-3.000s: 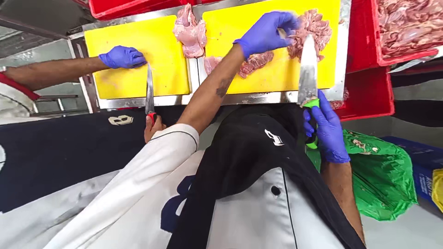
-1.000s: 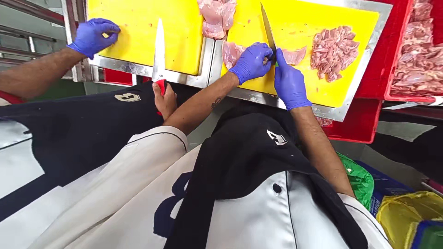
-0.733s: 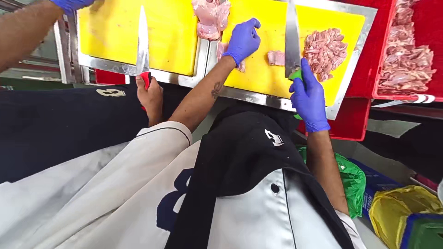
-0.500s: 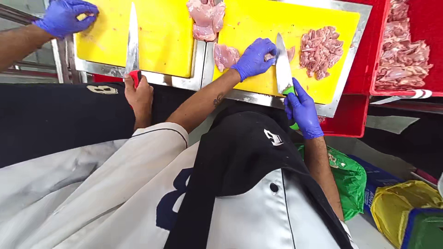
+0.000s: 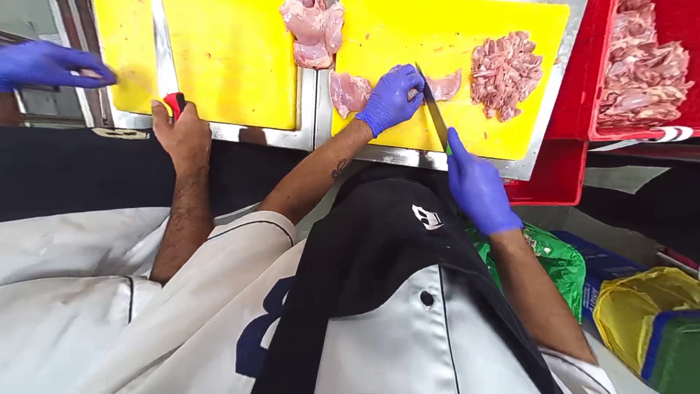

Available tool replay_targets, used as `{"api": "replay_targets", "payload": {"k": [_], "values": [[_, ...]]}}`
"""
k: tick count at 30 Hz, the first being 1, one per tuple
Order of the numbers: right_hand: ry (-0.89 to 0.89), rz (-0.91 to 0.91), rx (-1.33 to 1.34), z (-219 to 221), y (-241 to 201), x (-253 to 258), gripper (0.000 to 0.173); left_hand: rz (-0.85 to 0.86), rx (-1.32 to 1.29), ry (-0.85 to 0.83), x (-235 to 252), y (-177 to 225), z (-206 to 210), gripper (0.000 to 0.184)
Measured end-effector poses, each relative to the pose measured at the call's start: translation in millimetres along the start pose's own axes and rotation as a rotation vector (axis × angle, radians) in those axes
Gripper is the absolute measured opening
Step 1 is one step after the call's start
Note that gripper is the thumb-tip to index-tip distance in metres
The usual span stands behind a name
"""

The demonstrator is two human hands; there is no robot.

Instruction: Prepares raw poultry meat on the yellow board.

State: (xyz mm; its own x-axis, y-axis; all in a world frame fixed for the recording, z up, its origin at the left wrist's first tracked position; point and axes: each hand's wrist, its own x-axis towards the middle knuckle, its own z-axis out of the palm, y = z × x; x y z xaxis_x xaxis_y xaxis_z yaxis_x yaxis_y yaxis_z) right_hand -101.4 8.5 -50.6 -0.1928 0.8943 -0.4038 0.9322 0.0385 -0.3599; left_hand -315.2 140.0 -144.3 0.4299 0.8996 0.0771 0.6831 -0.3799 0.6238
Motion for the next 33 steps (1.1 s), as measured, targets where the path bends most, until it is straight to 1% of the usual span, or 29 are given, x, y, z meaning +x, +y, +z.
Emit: {"api": "replay_targets", "payload": {"k": [3,5,7,8,10,11,12,13,14,16,18,20,21,23,25,27,29,31,33], "values": [[0.093,0.0,0.073,17,-18,72,0.054,-0.008,0.032,-0.044,-1,5,-1,0.024],[0.126,-0.031,0.114,14,-23,100,0.054,-0.026,0.061,-0.083,1,6,-5,0.034],[0.108,-0.037,0.206,7,-16,94,0.053,-0.087,0.075,-0.102,6,8,-8,0.038],[0.121,-0.026,0.267,1,-9,86,0.052,-0.129,0.077,-0.081,16,7,-12,0.04],[0.137,0.034,0.414,-7,5,57,0.051,-0.252,0.06,-0.035,32,3,-17,0.05],[0.126,0.078,0.448,-10,12,42,0.052,-0.288,0.037,-0.01,36,1,-18,0.049],[0.115,0.105,0.449,-13,19,29,0.053,-0.274,-0.014,0.019,41,-1,-18,0.043],[0.104,0.123,0.416,-14,24,18,0.053,-0.218,-0.093,0.032,43,0,-17,0.036],[0.094,0.125,0.357,-15,27,8,0.053,-0.128,-0.154,0.027,43,1,-12,0.029],[0.082,0.093,0.206,-15,27,-10,0.051,0.006,-0.161,-0.033,38,9,0,0.024],[0.068,0.072,0.064,-14,27,-24,0.052,0.051,-0.095,-0.054,30,14,9,0.02],[0.049,0.07,0.008,-12,25,-21,0.052,0.038,-0.044,-0.06,28,16,11,0.02],[0.051,0.062,0.021,-10,22,-11,0.052,0.027,-0.027,-0.06,28,17,11,0.02],[0.076,0.057,0.069,-1,11,27,0.052,0.025,-0.007,-0.06,27,19,11,0.02],[0.159,0.048,0.117,9,4,74,0.053,0.054,0.009,-0.061,27,19,11,0.021],[0.188,0.021,0.172,7,3,100,0.053,0.058,0.036,-0.091,28,18,8,0.028],[0.133,0.011,0.254,0,11,95,0.053,0.013,0.069,-0.148,28,22,5,0.034],[0.132,0.001,0.402,-11,22,75,0.05,-0.06,0.079,-0.135,37,21,-2,0.036],[0.136,0.04,0.588,-18,31,51,0.052,-0.187,0.066,-0.09,43,14,-11,0.039]]}}
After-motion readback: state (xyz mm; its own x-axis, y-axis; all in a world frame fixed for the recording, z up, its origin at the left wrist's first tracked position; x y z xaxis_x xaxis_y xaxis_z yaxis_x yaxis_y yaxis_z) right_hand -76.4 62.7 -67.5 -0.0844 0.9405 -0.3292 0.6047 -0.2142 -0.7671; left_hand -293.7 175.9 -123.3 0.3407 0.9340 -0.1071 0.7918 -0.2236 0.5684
